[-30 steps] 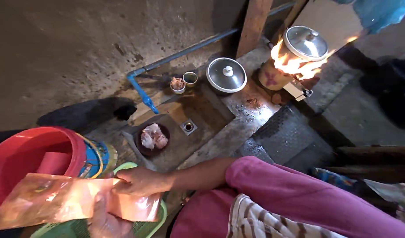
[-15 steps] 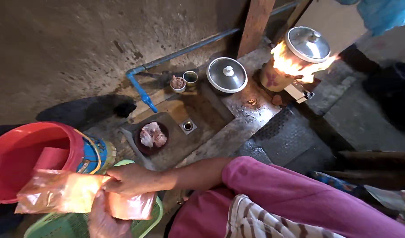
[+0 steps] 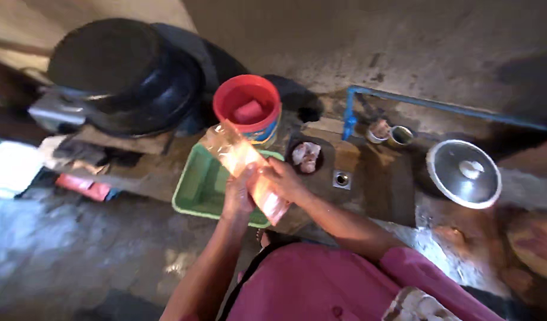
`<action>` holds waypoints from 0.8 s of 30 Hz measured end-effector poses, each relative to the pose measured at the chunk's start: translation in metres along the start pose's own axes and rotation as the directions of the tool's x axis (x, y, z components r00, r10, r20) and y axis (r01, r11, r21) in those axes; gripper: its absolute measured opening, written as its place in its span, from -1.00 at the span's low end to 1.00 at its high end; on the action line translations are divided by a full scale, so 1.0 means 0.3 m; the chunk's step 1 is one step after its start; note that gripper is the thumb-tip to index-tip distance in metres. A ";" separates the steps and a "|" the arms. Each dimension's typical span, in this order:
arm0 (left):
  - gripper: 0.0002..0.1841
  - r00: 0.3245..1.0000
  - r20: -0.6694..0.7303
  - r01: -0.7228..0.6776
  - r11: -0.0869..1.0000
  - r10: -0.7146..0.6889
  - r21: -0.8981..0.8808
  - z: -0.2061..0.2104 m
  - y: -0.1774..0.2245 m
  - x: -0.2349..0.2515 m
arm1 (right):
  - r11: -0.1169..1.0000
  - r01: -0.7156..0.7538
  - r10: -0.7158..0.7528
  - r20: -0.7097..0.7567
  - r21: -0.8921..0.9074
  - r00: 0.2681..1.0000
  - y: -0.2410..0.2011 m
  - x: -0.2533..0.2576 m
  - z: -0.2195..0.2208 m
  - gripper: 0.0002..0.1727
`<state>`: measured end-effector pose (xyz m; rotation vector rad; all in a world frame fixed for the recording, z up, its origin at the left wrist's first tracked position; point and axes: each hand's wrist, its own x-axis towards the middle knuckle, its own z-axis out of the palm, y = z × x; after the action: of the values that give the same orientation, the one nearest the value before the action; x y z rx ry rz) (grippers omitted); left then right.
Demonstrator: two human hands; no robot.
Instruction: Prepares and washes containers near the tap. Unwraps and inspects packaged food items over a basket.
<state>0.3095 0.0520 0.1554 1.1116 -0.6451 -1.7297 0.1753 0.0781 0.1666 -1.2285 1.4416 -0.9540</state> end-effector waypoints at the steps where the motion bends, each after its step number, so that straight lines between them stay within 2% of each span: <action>1: -0.82 1.000 -0.008 0.014 1.000 -0.014 -0.026 -0.008 -0.006 -0.008 | 1.000 -0.023 0.023 0.005 -0.019 1.000 -0.005 0.007 0.010 -0.67; 5: -0.75 0.998 -0.021 0.062 0.997 -0.063 -0.048 -0.051 -0.002 -0.026 | 0.996 -0.072 0.073 0.024 -0.052 0.997 0.008 0.034 0.063 -0.66; 8: -0.82 1.000 -0.014 0.025 0.992 -0.027 -0.121 -0.084 0.027 -0.018 | 0.999 -0.011 0.008 0.099 0.033 0.995 0.029 0.050 0.079 -0.66; 10: -0.80 1.000 0.001 -0.018 0.989 0.018 -0.150 -0.108 0.031 -0.020 | 0.994 -0.021 0.007 0.136 0.105 0.991 0.032 0.051 0.092 -0.62; 14: -0.85 0.999 0.048 -0.007 0.979 0.017 -0.201 -0.147 0.022 -0.032 | 0.999 -0.014 0.018 0.072 -0.047 0.997 0.019 0.063 0.120 -0.63; 17: -0.67 0.992 0.120 -0.018 0.995 0.030 -0.099 -0.184 0.037 -0.036 | 0.994 0.001 0.007 0.074 -0.110 0.997 0.008 0.065 0.127 -0.67; 19: -0.65 0.995 0.088 -0.046 0.996 0.053 -0.081 -0.191 0.047 -0.038 | 0.992 0.012 -0.002 0.081 -0.124 0.997 -0.007 0.058 0.137 -0.69; 21: -0.71 0.997 0.019 -0.076 0.994 0.078 -0.082 -0.176 0.048 -0.051 | 0.990 0.041 -0.031 0.073 -0.134 0.997 -0.014 0.056 0.154 -0.72; 24: -0.77 0.991 -0.013 -0.133 0.986 0.133 -0.100 -0.167 0.030 -0.066 | 0.987 0.071 -0.059 0.088 -0.146 0.994 -0.020 0.066 0.167 -0.72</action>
<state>0.3609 0.0692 0.1480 0.9818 -0.6081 -1.6256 0.2253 0.0591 0.1579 -1.4162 1.4346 -0.8398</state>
